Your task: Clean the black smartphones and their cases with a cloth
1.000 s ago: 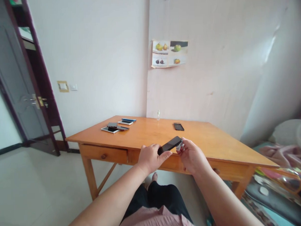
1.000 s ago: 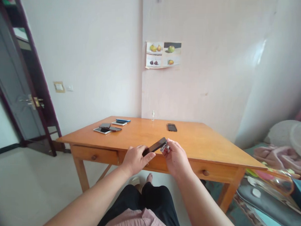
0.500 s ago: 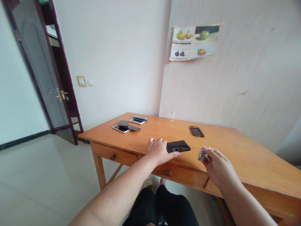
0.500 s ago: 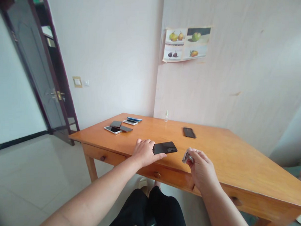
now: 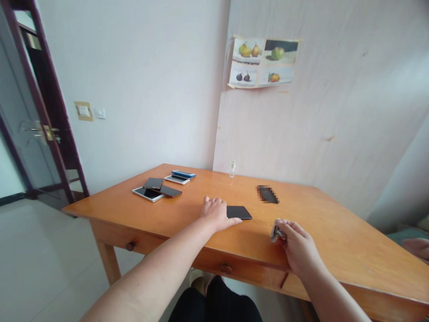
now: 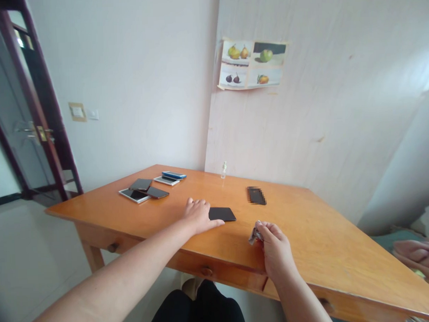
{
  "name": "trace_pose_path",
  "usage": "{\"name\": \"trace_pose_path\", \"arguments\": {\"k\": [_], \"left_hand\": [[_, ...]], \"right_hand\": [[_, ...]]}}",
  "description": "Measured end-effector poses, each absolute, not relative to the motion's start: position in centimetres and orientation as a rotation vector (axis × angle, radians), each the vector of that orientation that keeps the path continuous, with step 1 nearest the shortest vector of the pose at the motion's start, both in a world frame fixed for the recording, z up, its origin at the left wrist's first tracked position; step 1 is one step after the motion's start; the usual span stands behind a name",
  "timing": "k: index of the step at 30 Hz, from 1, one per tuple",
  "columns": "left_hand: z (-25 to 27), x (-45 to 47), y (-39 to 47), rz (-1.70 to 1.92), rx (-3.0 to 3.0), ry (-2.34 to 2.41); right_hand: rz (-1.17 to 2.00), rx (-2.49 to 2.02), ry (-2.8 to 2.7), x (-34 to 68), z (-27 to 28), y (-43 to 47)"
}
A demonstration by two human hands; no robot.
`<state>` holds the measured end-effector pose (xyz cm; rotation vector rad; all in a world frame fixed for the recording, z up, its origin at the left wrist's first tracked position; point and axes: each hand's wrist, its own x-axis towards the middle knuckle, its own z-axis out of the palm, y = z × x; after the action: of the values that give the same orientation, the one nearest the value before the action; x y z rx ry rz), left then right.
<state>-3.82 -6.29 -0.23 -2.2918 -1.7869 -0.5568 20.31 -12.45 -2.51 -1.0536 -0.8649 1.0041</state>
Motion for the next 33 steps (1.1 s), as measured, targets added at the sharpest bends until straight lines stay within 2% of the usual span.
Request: {"name": "trace_pose_path", "arguments": {"k": [12,20,24,29,33], "left_hand": [[0.1,-1.6,0.0,-0.538,-2.330,-1.963],[-0.8,-1.9,1.1,-0.647,-2.319,-1.920],[-0.4,-3.0,2.0,-0.981,-2.363,-1.833],[0.2,-3.9,3.3,-1.746,-2.787,-1.746],[-0.3,-3.2,3.3,-1.932,-2.986,-1.765]], "right_hand": [[1.052,-1.175,-1.024,19.9,-1.6,-8.5],[0.969,-1.347,-1.160,18.4,1.2,-3.1],[1.025,-1.265,-1.171,16.3,2.3,0.2],[1.126,-1.083,-1.177,13.7,1.9,2.5],[1.215,-0.974,-1.191,12.7,0.8,2.4]]}}
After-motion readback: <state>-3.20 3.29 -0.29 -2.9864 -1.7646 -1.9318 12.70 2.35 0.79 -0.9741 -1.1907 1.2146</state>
